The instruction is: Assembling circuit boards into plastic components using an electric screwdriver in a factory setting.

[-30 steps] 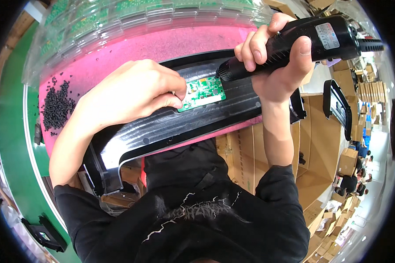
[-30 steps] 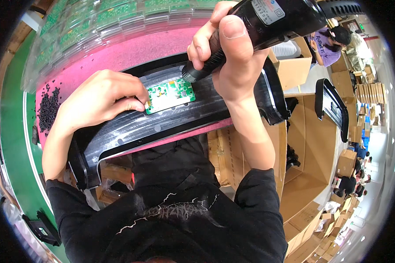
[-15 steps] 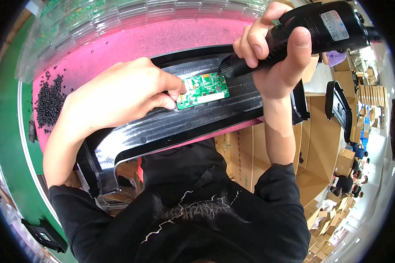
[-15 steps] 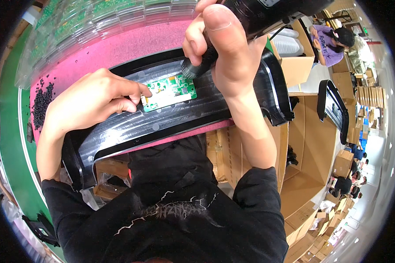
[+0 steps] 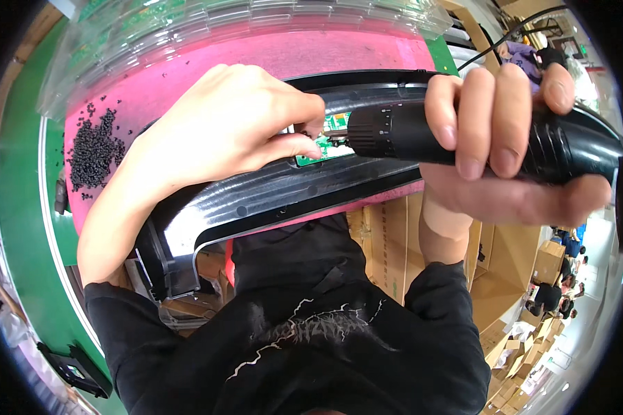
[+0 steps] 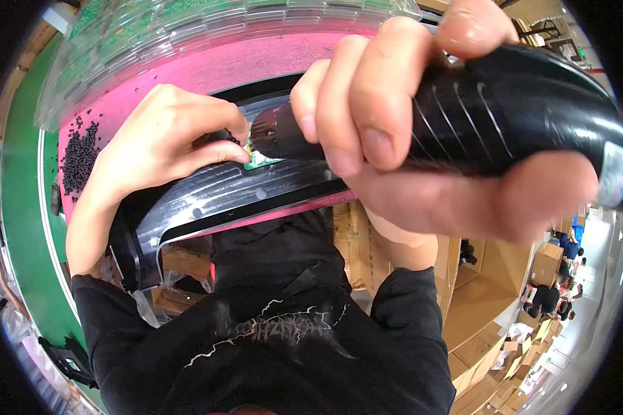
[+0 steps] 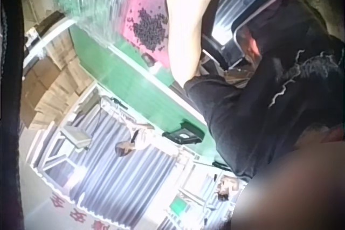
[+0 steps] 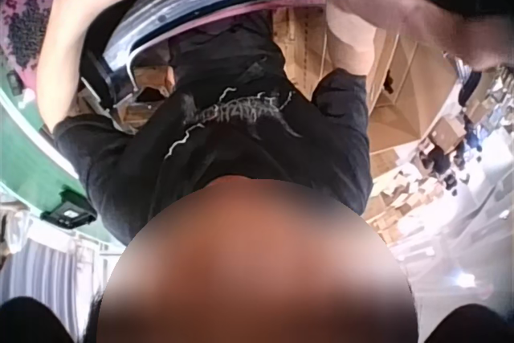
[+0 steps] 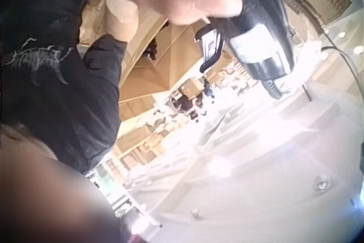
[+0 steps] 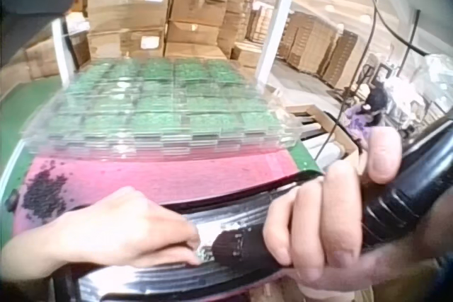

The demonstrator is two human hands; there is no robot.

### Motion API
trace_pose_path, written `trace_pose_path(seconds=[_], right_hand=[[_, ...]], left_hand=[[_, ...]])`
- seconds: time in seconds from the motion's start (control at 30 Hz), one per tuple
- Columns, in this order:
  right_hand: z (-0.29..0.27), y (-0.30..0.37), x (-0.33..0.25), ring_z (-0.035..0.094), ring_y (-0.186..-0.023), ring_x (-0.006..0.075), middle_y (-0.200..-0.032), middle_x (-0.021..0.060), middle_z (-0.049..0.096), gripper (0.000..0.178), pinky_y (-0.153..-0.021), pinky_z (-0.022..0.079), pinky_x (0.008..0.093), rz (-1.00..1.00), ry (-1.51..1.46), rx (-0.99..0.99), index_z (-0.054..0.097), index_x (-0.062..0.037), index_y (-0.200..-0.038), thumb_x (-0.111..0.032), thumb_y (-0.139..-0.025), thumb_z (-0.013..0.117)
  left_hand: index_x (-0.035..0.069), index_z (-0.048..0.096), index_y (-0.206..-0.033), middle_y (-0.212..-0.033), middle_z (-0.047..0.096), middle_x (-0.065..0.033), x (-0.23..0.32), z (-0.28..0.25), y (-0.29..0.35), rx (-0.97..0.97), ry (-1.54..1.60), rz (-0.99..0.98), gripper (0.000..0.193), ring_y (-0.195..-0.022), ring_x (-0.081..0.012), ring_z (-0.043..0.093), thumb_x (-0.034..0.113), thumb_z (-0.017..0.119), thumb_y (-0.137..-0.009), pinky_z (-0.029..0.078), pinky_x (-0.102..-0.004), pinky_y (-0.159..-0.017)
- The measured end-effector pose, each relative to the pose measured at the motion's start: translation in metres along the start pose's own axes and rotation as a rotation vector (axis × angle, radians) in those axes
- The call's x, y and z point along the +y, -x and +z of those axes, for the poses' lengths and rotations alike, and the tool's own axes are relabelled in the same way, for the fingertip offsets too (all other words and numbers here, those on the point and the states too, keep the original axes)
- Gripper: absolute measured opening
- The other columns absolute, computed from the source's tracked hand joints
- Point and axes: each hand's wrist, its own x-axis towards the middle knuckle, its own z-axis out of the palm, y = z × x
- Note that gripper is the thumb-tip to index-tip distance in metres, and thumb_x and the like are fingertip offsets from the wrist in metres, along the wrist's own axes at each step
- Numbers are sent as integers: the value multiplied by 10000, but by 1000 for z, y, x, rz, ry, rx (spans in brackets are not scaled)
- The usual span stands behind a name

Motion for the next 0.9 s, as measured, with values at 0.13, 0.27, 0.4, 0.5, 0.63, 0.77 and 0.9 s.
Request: trace_pose_path(seconds=[0.13,0.27,0.4,0.5,0.63,0.77,0.9], right_hand=[[7,-1,-3,501,-587,78,-703,-64,514,590,-658,428,281,1,37,10,494,-138,-1171,-565,-812,686],[8,-8,-2,502,-592,79,-705,-64,516,589,-662,431,284,37,28,-41,491,-137,-1168,-560,-810,690],[3,-10,3,505,-598,79,-710,-61,518,605,-667,434,287,73,16,-82,501,-136,-1160,-583,-798,688],[-1,-5,37,486,-544,84,-712,-49,515,725,-584,424,262,-91,14,18,503,-123,-1159,-746,-794,568],[9,0,57,453,-477,103,-608,-6,472,704,-537,407,281,-53,40,194,462,-90,-1096,-747,-842,484],[6,0,67,442,-466,115,-609,8,471,662,-535,406,296,-33,63,163,461,-88,-1093,-714,-874,464],[11,-3,76,423,-453,121,-585,8,454,642,-513,385,300,32,80,270,461,-91,-1063,-704,-873,475]], left_hand=[[13,599,-862,-740,621,-101,-4,4,4,133,53,90,253,-659,-329,606,164,764,-742,475,-382,-567],[6,620,-850,-728,629,-104,-6,3,5,134,84,90,232,-638,-306,616,138,774,-737,475,-364,-550],[4,669,-793,-666,650,-89,-8,0,4,191,182,121,170,-569,-226,633,115,786,-737,470,-322,-504],[16,687,-795,-670,668,-75,-9,-8,6,321,73,70,165,-578,-171,647,144,784,-754,462,-287,-504],[18,679,-819,-654,650,-75,-16,-5,5,382,-57,-68,160,-557,-185,613,172,708,-852,452,-291,-521],[-5,622,-788,-600,573,-121,-16,-8,4,347,-83,-258,267,-512,-238,548,220,614,-933,422,-339,-508],[-18,582,-792,-610,536,-167,-24,-3,4,382,-124,-263,273,-533,-287,530,212,597,-939,405,-371,-528]])
